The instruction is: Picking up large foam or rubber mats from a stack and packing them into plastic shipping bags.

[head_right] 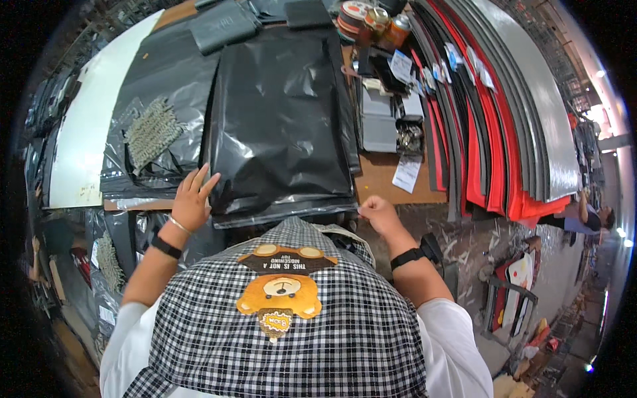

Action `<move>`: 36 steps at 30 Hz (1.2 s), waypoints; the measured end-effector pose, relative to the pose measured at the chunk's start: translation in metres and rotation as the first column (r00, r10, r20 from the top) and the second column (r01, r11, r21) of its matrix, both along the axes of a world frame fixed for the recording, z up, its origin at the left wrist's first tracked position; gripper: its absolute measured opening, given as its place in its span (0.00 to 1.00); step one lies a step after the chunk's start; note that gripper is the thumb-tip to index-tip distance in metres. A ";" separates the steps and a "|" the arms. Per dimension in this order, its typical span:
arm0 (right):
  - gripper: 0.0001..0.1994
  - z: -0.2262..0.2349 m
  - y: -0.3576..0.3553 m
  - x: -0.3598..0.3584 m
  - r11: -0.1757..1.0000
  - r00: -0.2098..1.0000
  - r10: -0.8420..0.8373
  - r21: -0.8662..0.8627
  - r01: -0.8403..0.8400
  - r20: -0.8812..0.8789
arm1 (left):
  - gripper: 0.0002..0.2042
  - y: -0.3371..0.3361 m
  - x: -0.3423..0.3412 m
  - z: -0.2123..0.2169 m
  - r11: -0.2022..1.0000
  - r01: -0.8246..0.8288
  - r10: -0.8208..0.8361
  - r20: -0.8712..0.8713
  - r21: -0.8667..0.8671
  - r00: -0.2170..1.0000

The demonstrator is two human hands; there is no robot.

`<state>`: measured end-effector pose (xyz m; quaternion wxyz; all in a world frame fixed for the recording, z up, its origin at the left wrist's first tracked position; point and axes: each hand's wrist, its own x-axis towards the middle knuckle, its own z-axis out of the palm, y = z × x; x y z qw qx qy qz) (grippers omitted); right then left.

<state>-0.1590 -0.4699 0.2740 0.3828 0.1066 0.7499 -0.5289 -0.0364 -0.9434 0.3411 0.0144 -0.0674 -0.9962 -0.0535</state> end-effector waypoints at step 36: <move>0.05 0.015 0.008 0.047 0.860 0.808 0.494 0.045 -0.508 -0.322 | 0.34 -0.005 -0.015 -0.034 0.837 0.504 -0.382 0.434 -0.212 0.816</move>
